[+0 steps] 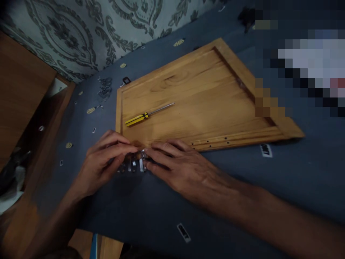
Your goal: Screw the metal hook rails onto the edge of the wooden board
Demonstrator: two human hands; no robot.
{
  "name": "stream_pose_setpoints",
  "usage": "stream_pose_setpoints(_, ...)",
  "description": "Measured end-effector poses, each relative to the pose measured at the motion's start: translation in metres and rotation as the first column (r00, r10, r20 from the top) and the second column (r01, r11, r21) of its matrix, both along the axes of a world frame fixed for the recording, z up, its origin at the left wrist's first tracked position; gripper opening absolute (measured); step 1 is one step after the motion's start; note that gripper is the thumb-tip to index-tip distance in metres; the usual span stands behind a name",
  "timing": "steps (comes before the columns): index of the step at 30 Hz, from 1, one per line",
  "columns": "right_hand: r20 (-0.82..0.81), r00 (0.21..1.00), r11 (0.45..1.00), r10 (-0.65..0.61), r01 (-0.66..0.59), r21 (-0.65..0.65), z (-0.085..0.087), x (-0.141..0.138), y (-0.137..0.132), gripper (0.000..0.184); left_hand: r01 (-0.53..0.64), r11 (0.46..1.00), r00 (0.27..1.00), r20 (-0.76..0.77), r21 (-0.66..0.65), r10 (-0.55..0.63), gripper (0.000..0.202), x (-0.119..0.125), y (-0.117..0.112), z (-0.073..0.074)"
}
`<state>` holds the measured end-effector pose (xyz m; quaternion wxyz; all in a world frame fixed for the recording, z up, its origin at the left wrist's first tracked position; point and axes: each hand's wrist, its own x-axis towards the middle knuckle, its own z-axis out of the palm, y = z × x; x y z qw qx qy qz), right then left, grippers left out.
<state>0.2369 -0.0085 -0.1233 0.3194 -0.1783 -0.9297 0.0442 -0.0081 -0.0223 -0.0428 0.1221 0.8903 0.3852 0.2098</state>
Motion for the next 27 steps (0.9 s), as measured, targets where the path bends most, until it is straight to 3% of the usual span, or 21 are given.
stream_pose_setpoints(6, -0.015, 1.000, 1.000, -0.007, 0.007, -0.016, -0.003, 0.000, -0.002, 0.039, -0.007, 1.000, 1.000, 0.006, 0.020, 0.007, 0.023, 0.001, 0.001, -0.003)
stream_pose_setpoints(12, 0.013, 1.000, 1.000, -0.023, 0.023, -0.019, -0.008, 0.002, -0.004, 0.048, -0.128, 0.989, 0.992, 0.031, 0.079, 0.126, 0.024, -0.009, 0.007, -0.008)
stream_pose_setpoints(19, 0.022, 0.999, 0.999, -0.044, 0.044, -0.018, -0.011, 0.003, -0.004, 0.053, -0.194, 0.981, 0.980, 0.056, 0.014, 0.193, 0.022, -0.015, 0.010, -0.015)
stream_pose_setpoints(27, 0.040, 0.998, 0.997, -0.048, 0.050, -0.060, -0.012, 0.002, -0.006, 0.058, -0.241, 0.971, 0.968, 0.075, 0.011, 0.239, 0.018, -0.019, 0.028, -0.003)
